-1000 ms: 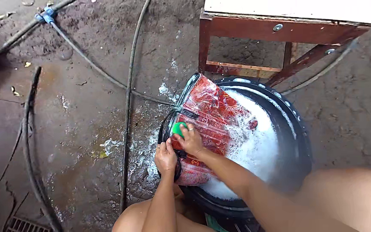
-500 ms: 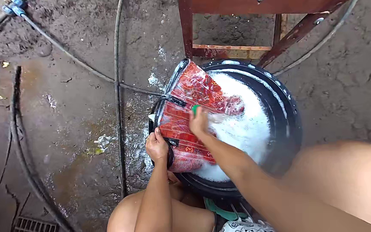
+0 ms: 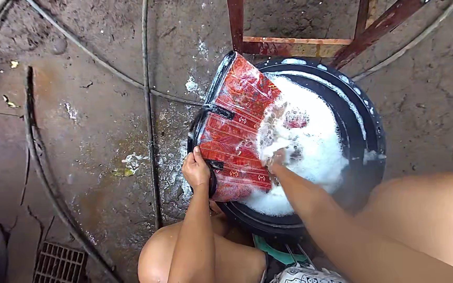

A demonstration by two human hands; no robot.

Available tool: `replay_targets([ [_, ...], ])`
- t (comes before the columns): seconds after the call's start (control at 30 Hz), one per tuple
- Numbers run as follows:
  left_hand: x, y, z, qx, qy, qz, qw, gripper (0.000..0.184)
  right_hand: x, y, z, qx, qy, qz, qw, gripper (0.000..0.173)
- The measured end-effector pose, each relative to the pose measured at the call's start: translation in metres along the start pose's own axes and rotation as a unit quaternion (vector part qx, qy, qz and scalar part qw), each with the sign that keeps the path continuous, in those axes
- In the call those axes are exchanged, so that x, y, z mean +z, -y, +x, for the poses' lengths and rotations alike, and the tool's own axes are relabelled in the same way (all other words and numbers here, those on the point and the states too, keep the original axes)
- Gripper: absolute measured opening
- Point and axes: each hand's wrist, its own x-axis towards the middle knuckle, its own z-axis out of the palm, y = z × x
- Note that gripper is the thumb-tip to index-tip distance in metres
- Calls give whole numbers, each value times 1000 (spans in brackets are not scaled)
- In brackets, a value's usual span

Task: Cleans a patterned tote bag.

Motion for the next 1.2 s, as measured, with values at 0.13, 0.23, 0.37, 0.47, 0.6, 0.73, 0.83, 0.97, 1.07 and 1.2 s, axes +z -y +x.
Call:
replay_targets([
  [0.13, 3, 2, 0, -8, -10, -6, 1000, 55, 28, 109, -48, -200, -123, 40, 971, 50],
  [0.23, 4, 2, 1, 21, -24, -16, 999, 51, 58, 132, -53, -360, -181, 61, 913, 47],
  [0.37, -3, -2, -1, 24, -2, -9, 1000, 48, 45, 34, -39, -367, -115, -72, 920, 47],
  [0.47, -2, -3, 1, 21, -1, -12, 1000, 51, -6, -13, -5, -151, -68, -124, 978, 53],
  [0.6, 1, -2, 2, 4, -9, -18, 1000, 50, -8, 36, 22, -22, -122, 0, 992, 53],
  [0.73, 1, -3, 3, -7, -24, -19, 1000, 51, 24, 125, -10, -237, -175, 104, 950, 48],
  [0.83, 2, -3, 2, 4, -31, -26, 999, 49, 49, 145, -26, -466, -236, 17, 853, 43],
  [0.97, 0, -5, 1, 22, -27, -19, 999, 52, 0, 98, 27, -448, -136, -89, 879, 41],
  [1.07, -1, -10, 2, 14, -22, -10, 1000, 53, -50, 50, 74, -280, -106, -36, 953, 40],
  [1.2, -4, -11, 1, 2, 7, 3, 1000, 53, -107, -14, 71, -142, -162, -214, 953, 45],
])
